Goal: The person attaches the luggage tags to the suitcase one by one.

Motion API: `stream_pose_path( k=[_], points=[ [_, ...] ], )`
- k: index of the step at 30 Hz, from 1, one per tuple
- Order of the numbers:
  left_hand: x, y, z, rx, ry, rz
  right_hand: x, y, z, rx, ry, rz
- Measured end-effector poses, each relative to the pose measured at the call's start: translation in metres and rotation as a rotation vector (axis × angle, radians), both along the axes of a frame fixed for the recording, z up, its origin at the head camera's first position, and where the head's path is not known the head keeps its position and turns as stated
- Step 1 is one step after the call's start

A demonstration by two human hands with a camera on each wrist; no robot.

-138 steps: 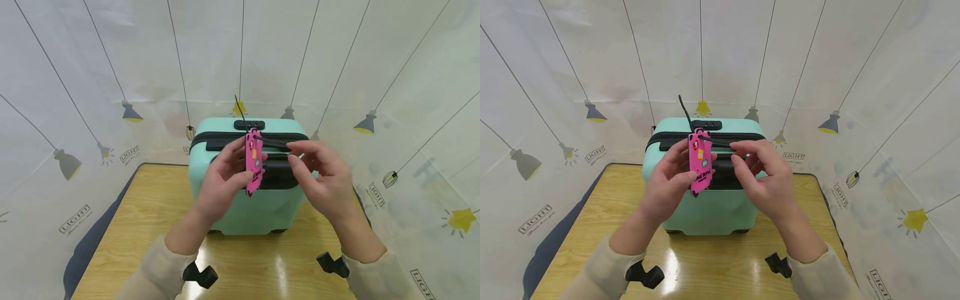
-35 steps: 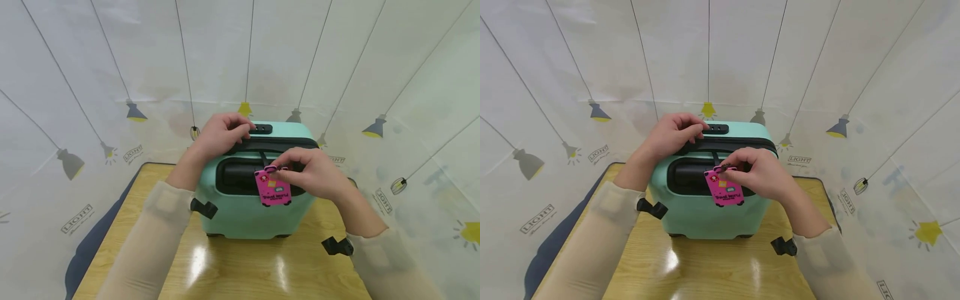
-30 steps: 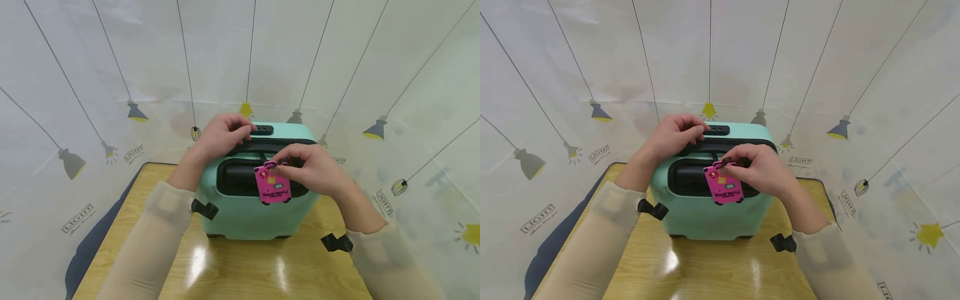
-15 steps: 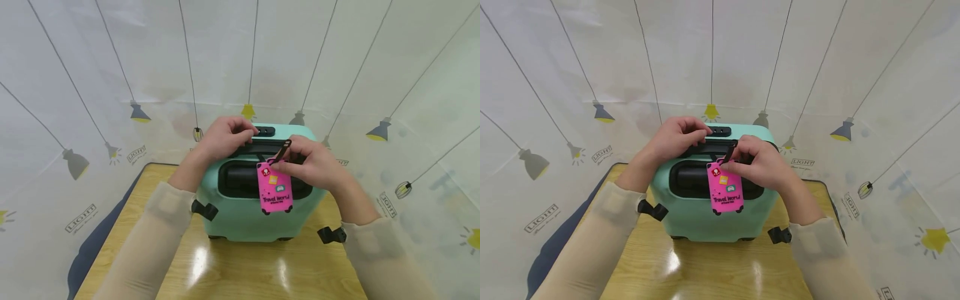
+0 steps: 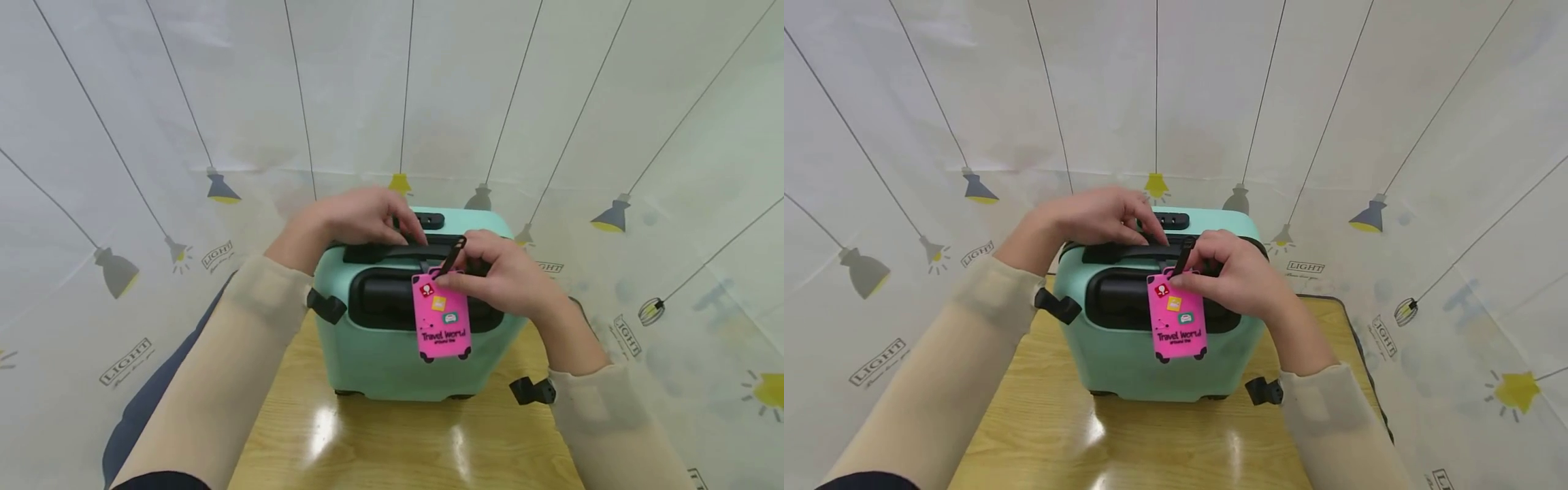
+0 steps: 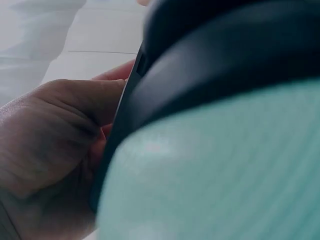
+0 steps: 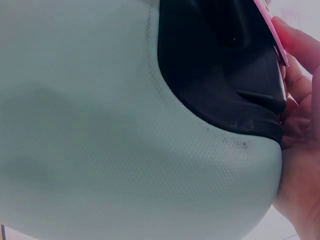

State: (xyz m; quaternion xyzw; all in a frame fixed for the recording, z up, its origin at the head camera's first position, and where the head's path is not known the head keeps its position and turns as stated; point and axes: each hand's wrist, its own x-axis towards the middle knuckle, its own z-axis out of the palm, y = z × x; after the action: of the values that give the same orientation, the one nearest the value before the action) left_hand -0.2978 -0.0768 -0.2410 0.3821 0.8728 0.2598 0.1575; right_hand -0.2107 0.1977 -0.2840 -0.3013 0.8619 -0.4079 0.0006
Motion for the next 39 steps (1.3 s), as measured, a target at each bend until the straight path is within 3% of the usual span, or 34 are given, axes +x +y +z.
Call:
stream_pose_path(
  k=[3, 14, 19, 27, 39],
  points=[
    [-0.002, 0.002, 0.0, -0.023, -0.007, -0.027, 0.0, -0.001, -0.001, 0.002, -0.014, -0.011],
    [0.001, 0.007, 0.0, -0.05, 0.022, -0.013, -0.003, -0.001, -0.001, -0.002, 0.001, 0.001],
    [0.001, 0.007, -0.004, 0.004, 0.024, -0.006, -0.004, -0.001, 0.0, 0.013, 0.021, 0.006],
    [0.008, 0.003, -0.004, 0.156, -0.098, 0.046, 0.0, -0.003, 0.002, 0.012, 0.027, 0.007],
    [0.013, 0.003, -0.006, 0.282, -0.101, 0.056, 0.0, -0.009, 0.015, -0.082, 0.141, 0.064]
  ],
)
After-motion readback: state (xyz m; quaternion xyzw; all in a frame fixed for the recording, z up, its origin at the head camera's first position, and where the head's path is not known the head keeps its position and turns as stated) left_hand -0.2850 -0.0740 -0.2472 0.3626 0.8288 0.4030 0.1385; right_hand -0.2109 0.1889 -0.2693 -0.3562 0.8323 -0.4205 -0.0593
